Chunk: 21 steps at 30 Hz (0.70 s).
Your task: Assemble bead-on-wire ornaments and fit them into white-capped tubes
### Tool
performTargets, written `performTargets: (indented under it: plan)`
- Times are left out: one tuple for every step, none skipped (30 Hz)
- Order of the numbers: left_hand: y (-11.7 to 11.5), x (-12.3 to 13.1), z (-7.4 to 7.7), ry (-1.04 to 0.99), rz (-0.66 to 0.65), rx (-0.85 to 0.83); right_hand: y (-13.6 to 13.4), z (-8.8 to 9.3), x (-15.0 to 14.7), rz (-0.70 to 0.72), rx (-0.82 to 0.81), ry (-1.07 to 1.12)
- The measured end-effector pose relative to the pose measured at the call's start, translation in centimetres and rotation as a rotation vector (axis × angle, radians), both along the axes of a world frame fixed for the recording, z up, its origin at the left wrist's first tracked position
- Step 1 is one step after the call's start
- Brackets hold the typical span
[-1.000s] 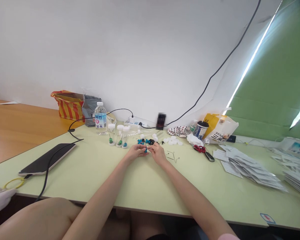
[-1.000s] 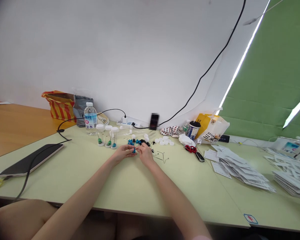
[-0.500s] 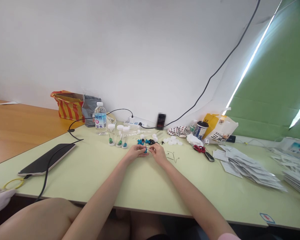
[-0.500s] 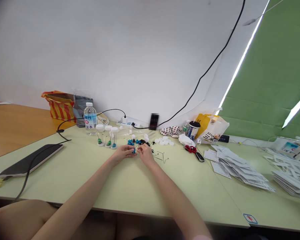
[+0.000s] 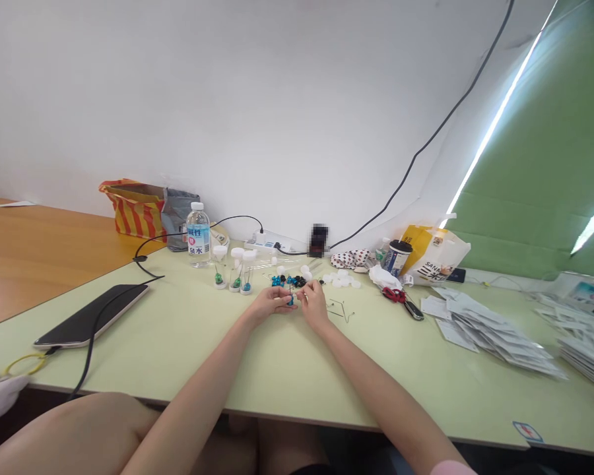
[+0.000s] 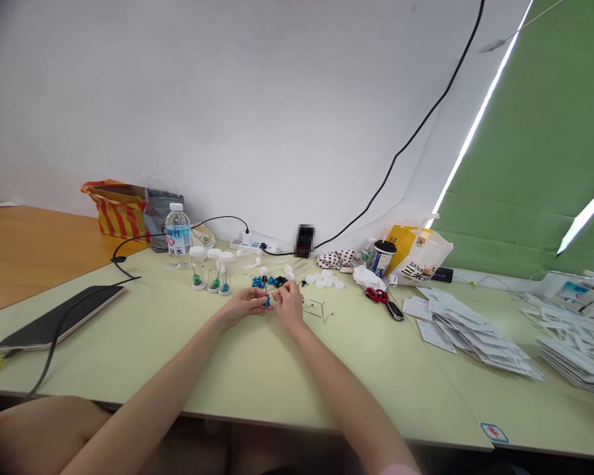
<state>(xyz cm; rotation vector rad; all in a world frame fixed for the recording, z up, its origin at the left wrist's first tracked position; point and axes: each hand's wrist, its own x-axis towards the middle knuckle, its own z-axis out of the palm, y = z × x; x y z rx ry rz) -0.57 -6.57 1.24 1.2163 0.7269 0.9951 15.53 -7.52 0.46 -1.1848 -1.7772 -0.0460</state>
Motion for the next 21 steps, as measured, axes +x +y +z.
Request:
performTargets:
  plan:
    - [0.05, 0.0, -0.07, 0.0, 0.001, 0.002, 0.03, -0.03, -0.01, -0.008, 0.001, -0.006]
    - [0.1, -0.01, -0.12, 0.002, 0.001, 0.004, 0.06, -0.04, -0.02, -0.016, -0.001, -0.015]
    - [0.14, -0.01, -0.15, 0.004, 0.0, 0.006, 0.1, -0.05, -0.01, -0.021, -0.007, -0.027]
    - [0.16, -0.02, -0.17, 0.006, 0.0, 0.007, 0.14, -0.06, 0.0, -0.024, -0.022, -0.039]
    - [0.16, -0.02, -0.16, 0.008, 0.0, 0.007, 0.19, -0.08, 0.02, -0.018, -0.051, -0.052]
    - [0.15, -0.02, -0.15, 0.009, -0.001, 0.006, 0.24, -0.12, 0.05, -0.004, -0.088, -0.064]
    - [0.14, -0.02, -0.12, 0.01, -0.001, 0.004, 0.29, -0.17, 0.08, 0.014, -0.129, -0.073]
    - [0.12, -0.01, -0.1, 0.01, -0.001, 0.004, 0.33, -0.23, 0.11, 0.03, -0.165, -0.08]
    - [0.1, -0.01, -0.07, 0.01, 0.0, 0.004, 0.37, -0.29, 0.13, 0.046, -0.194, -0.084]
    - [0.09, 0.0, -0.05, 0.01, 0.0, 0.004, 0.4, -0.34, 0.16, 0.064, -0.211, -0.085]
    - [0.09, 0.0, -0.04, 0.011, 0.002, 0.006, 0.43, -0.37, 0.19, 0.08, -0.216, -0.082]
    - [0.1, 0.0, -0.04, 0.01, 0.006, 0.007, 0.45, -0.4, 0.22, 0.096, -0.21, -0.075]
    - [0.11, -0.01, -0.04, 0.009, 0.012, 0.008, 0.49, -0.41, 0.26, 0.116, -0.195, -0.063]
    - [0.12, -0.02, -0.04, 0.008, 0.017, 0.007, 0.53, -0.41, 0.31, 0.137, -0.172, -0.047]
    - [0.14, -0.02, -0.04, 0.007, 0.024, 0.004, 0.58, -0.4, 0.37, 0.156, -0.144, -0.03]
    - [0.15, -0.03, -0.04, 0.007, 0.029, 0.001, 0.64, -0.39, 0.44, 0.169, -0.115, -0.014]
    - [0.16, -0.03, -0.04, 0.008, 0.033, -0.001, 0.69, -0.39, 0.51, 0.179, -0.093, -0.002]
    - [0.16, -0.03, -0.04, 0.01, 0.033, -0.003, 0.73, -0.38, 0.57, 0.187, -0.079, 0.008]
    - [0.16, -0.02, -0.04, 0.013, 0.032, -0.004, 0.75, -0.37, 0.62, 0.191, -0.072, 0.016]
    - [0.15, -0.01, -0.04, 0.015, 0.03, -0.004, 0.73, -0.36, 0.65, 0.19, -0.07, 0.023]
    - [0.13, 0.01, -0.03, 0.016, 0.026, -0.003, 0.69, -0.36, 0.66, 0.183, -0.071, 0.028]
